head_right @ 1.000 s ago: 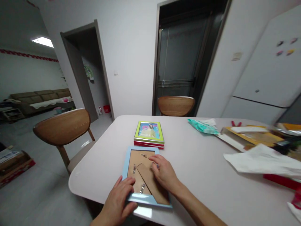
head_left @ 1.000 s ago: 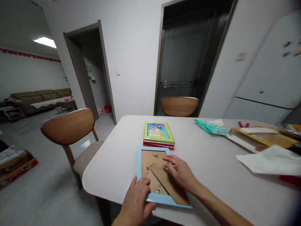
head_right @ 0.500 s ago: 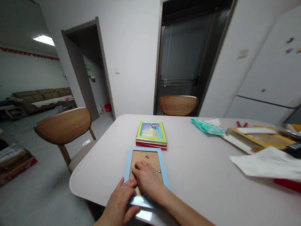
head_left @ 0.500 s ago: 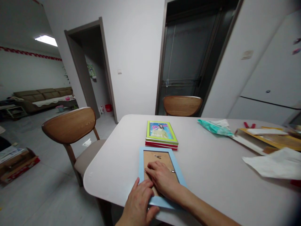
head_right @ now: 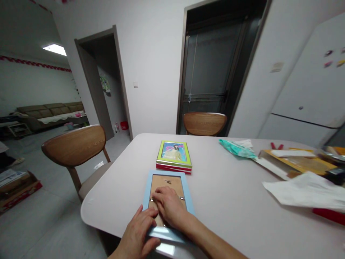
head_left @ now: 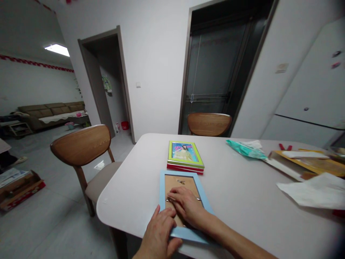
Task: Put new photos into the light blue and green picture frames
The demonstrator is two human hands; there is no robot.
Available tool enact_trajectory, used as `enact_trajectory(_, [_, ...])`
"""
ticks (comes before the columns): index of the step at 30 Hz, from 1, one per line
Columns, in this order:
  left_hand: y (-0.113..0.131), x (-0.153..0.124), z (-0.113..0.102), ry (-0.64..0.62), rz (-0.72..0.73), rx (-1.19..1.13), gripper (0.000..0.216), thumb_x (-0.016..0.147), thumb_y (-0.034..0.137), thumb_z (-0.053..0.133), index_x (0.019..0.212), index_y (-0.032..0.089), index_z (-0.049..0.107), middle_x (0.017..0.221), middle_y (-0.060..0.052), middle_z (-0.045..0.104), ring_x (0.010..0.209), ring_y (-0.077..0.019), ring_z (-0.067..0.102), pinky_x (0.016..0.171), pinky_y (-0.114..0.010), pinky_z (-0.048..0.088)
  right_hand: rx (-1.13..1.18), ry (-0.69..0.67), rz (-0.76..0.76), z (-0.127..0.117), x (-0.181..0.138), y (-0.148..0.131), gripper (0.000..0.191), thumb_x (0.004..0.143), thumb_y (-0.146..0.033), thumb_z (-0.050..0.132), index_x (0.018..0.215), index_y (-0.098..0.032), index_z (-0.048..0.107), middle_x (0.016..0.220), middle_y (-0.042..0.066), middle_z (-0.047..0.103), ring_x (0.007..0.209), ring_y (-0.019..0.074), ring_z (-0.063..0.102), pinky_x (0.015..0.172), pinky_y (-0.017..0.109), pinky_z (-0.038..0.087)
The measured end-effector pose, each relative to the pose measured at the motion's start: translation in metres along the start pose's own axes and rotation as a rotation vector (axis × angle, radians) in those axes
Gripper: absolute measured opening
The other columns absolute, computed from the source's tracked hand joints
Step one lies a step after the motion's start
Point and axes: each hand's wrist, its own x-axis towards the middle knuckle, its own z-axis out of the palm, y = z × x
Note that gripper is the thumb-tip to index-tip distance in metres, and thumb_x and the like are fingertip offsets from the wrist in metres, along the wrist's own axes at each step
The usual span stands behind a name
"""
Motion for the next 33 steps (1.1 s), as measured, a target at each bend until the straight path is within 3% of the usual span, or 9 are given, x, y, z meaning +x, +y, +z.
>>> enact_trajectory(3, [-0.002, 0.001, -0.001, -0.019, 0.024, 0.021, 0.025, 0.063, 0.018, 0.06, 0.086, 0.017, 0.049, 0.112, -0.011, 0.054, 0.108, -0.0248, 0.045, 0.095, -0.052, 0.027, -0.009, 0.11, 0.172, -0.005, 0.004, 0.024, 0.026, 0.079, -0.022, 0.039, 0.094, -0.017, 0.059, 0.096, 0.007, 0.057, 0.089, 0.0165, 0.049, 0.079, 0.028, 0.035])
enact_trajectory(6, [-0.004, 0.001, -0.001, -0.022, 0.05, 0.034, 0.025, 0.064, 0.021, 0.059, 0.087, 0.017, 0.049, 0.112, -0.012, 0.054, 0.107, -0.0249, 0.046, 0.094, -0.052, 0.028, -0.086, 0.144, 0.333, -0.011, 0.011, 0.048, 0.025, 0.078, -0.025, 0.04, 0.086, -0.018, 0.062, 0.084, 0.006, 0.061, 0.08, 0.0166, 0.053, 0.071, 0.026, 0.037])
enact_trajectory(11, [-0.006, 0.001, 0.0, -0.008, 0.068, 0.046, 0.024, 0.066, 0.025, 0.059, 0.086, 0.017, 0.049, 0.111, -0.012, 0.054, 0.106, -0.0252, 0.047, 0.093, -0.051, 0.03, -0.112, 0.149, 0.417, -0.01, 0.025, 0.065, 0.024, 0.077, -0.026, 0.041, 0.074, -0.02, 0.064, 0.073, 0.005, 0.064, 0.068, 0.0155, 0.056, 0.059, 0.024, 0.035])
enact_trajectory(33, [0.0, 0.003, -0.004, -0.071, -0.01, -0.002, 0.027, 0.061, 0.017, 0.06, 0.086, 0.015, 0.049, 0.114, -0.014, 0.052, 0.11, -0.0255, 0.044, 0.095, -0.052, 0.025, -0.072, 0.153, 0.382, 0.015, 0.052, 0.06, 0.019, 0.072, -0.023, 0.046, 0.073, -0.02, 0.064, 0.076, 0.003, 0.065, 0.072, 0.0144, 0.056, 0.064, 0.021, 0.035])
